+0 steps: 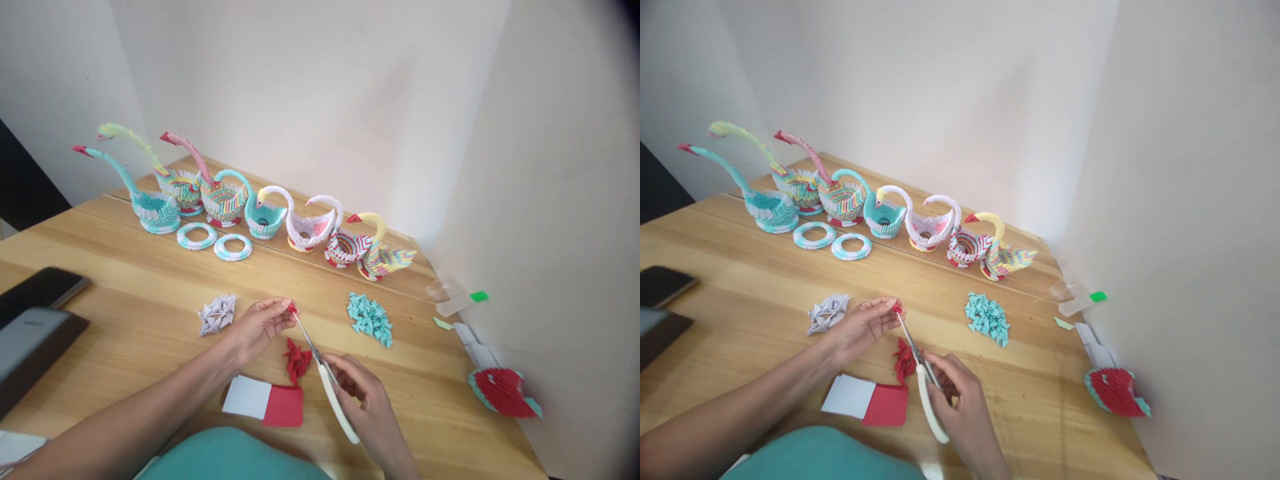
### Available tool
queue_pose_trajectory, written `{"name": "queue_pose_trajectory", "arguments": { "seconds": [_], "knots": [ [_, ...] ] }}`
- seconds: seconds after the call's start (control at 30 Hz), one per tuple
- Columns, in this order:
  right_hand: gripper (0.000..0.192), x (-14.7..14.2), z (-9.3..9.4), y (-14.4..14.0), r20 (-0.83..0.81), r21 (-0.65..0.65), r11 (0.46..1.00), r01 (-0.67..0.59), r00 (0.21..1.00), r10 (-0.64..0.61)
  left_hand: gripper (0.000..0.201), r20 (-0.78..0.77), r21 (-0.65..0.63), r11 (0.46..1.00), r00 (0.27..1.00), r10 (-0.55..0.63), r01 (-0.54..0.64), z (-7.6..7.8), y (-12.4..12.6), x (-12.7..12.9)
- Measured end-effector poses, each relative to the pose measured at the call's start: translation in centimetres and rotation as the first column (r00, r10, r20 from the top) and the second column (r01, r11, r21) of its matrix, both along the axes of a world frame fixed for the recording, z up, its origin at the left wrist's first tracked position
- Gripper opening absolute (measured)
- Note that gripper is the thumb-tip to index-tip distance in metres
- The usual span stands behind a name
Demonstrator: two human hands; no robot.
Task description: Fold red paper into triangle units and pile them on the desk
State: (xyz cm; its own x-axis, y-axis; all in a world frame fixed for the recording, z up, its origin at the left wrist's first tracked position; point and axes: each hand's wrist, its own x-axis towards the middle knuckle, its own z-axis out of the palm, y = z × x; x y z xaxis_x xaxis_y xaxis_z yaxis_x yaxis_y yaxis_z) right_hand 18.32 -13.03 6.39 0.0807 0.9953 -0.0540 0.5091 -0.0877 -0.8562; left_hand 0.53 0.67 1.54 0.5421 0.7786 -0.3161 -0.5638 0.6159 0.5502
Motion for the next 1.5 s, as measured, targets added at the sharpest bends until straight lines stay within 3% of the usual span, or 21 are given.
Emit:
{"name": "queue_pose_trajectory", "arguments": {
  "seconds": [0.33,0.43,0.53,0.6,0.7,0.83,0.97,1.03,1.07,1.13,1.2,1.23,1.3,1.4,1.5],
  "knots": [
    [0.028,0.0,-0.4,0.5,0.036,0.017,1.0,-0.016,0.999,0.015,0.022,0.008,0.015,0.999,0.999,-0.037,0.037,-0.1,0.0,0.0],
    [0.03,-0.5,-0.7,0.1,0.23,0.122,0.991,-0.061,0.973,0.032,0.025,-0.032,0.059,0.998,0.999,-0.018,0.02,0.0,-0.1,0.1],
    [0.036,-1.3,-1.5,-0.2,0.495,0.288,0.95,-0.12,0.868,-0.04,0.025,-0.07,0.124,0.992,0.997,0.038,-0.029,0.1,-0.1,0.3],
    [0.037,-1.7,-2.0,-0.2,0.575,0.346,0.927,-0.147,0.814,-0.086,0.026,-0.071,0.124,0.99,0.995,0.07,-0.061,0.0,-0.1,0.4],
    [0.036,-1.9,-2.3,0.2,0.535,0.336,0.93,-0.148,0.843,-0.06,0.028,-0.067,0.093,0.993,0.995,0.073,-0.066,-0.1,-0.1,0.4],
    [0.035,-1.5,-1.5,0.5,0.358,0.204,0.971,-0.125,0.933,0.045,0.028,-0.071,0.087,0.995,0.996,0.048,-0.042,-0.3,0.0,0.3],
    [0.031,0.0,-0.6,-0.6,0.266,0.116,0.983,-0.14,0.958,0.105,0.022,-0.06,0.047,0.998,0.997,0.04,-0.037,-0.5,0.2,0.2],
    [0.029,1.9,-0.7,-1.7,0.291,0.127,0.987,-0.094,0.955,0.053,0.018,-0.043,0.018,0.999,0.998,0.036,-0.035,-0.6,0.4,0.1],
    [0.03,3.2,-0.9,-2.3,0.325,0.158,0.987,-0.001,0.944,-0.051,0.016,-0.035,0.006,0.999,0.999,0.033,-0.033,-0.6,0.4,0.0],
    [0.036,6.3,-1.7,-3.6,0.413,0.268,0.926,0.267,0.836,-0.361,0.012,-0.024,-0.014,1.0,0.999,0.027,-0.027,-0.7,0.4,0.0],
    [0.045,9.7,-2.8,-5.1,0.546,0.363,0.812,0.458,0.602,-0.583,0.009,-0.022,-0.032,0.999,1.0,0.021,-0.021,-0.7,0.3,0.0],
    [0.047,11.4,-3.4,-5.9,0.595,0.405,0.773,0.488,0.501,-0.628,0.008,-0.023,-0.041,0.999,1.0,0.016,-0.017,-0.7,0.3,0.1],
    [0.045,14.3,-4.5,-7.6,0.664,0.448,0.77,0.455,0.407,-0.627,0.007,-0.028,-0.059,0.998,1.0,0.006,-0.007,-0.6,0.1,0.1],
    [0.039,17.2,-5.5,-10.1,0.719,0.416,0.812,0.409,0.398,-0.569,0.005,-0.023,-0.077,0.997,1.0,-0.007,0.005,-0.5,-0.2,0.3],
    [0.041,18.2,-5.7,-10.9,0.784,0.369,0.861,0.349,0.381,-0.49,0.006,-0.007,-0.086,0.996,1.0,-0.014,0.013,-0.4,-0.4,0.4]
  ]
}}
